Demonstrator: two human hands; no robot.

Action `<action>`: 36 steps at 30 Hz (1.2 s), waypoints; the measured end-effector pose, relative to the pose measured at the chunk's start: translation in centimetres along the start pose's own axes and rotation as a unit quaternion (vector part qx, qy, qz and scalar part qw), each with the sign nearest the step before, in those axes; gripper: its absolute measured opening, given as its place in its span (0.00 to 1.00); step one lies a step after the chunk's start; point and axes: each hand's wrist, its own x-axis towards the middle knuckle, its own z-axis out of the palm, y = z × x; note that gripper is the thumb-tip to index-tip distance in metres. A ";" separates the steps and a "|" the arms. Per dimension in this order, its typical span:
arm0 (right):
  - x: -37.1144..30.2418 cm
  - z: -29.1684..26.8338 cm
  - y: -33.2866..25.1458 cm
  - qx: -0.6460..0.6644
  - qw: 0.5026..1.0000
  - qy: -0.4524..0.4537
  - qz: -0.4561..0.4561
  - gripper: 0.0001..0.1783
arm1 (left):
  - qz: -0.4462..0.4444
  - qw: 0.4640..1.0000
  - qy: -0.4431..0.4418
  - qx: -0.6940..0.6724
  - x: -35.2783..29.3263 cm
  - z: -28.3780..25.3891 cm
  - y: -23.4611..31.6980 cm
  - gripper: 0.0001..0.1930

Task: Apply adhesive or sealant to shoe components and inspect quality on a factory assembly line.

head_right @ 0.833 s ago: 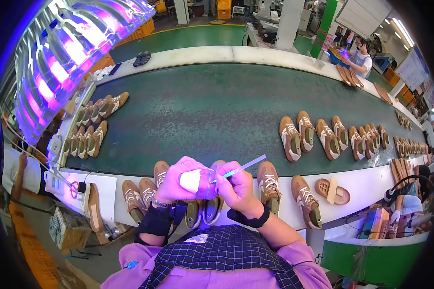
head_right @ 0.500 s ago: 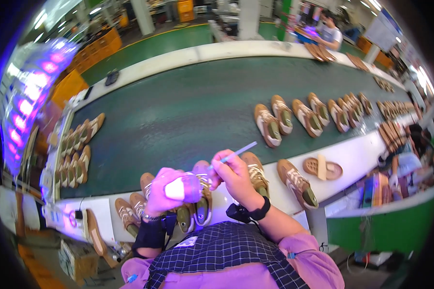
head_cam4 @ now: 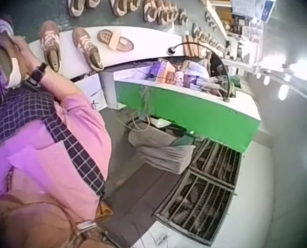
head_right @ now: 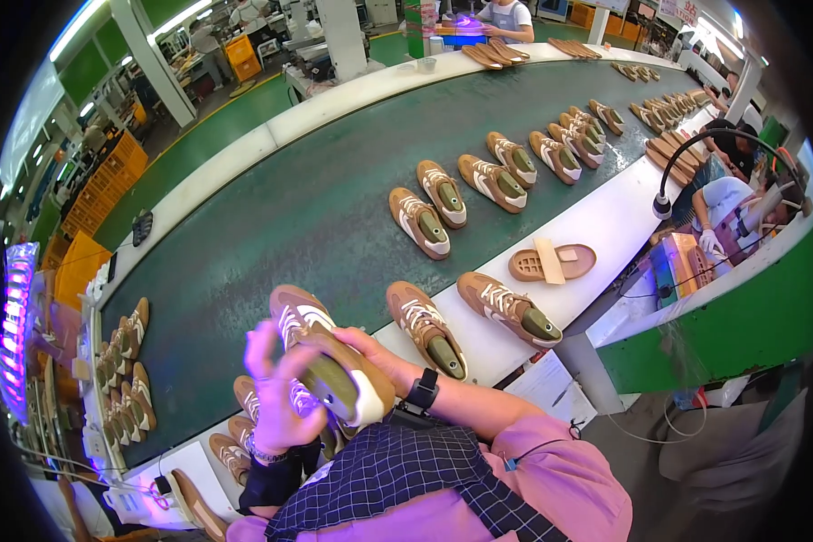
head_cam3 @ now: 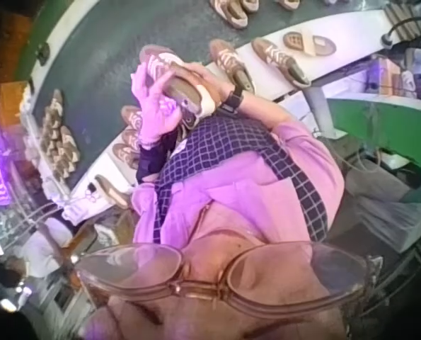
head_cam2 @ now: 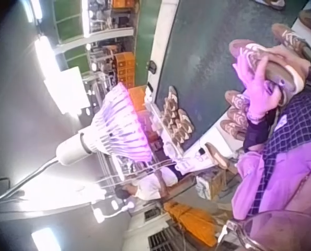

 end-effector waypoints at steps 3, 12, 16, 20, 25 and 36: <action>-0.2 1.4 -0.9 -0.077 0.996 0.017 -0.048 0.27 | -0.186 0.872 0.231 -0.390 0.4 2.6 -0.7 0.51; 1.7 1.6 -1.1 -0.779 0.466 0.084 -0.412 0.28 | -0.203 0.462 0.052 -0.862 -4.2 6.1 -2.7 0.49; -1.9 -3.1 -3.1 -0.800 0.387 0.249 -0.386 0.27 | -0.298 0.450 0.075 -0.838 -7.3 6.0 -3.7 0.52; -5.7 -8.5 -3.6 -0.798 0.384 0.420 -0.200 0.29 | -0.326 0.462 0.139 -0.813 -9.7 5.8 -4.4 0.55; -6.5 -10.4 1.0 -0.855 0.312 0.363 -0.199 0.20 | -0.351 0.409 0.201 -0.818 -10.7 6.0 -6.4 0.46; -6.4 -14.1 -2.6 -0.664 0.656 0.358 -0.039 0.39 | -0.340 0.420 0.246 -0.804 -11.7 6.2 -8.3 0.38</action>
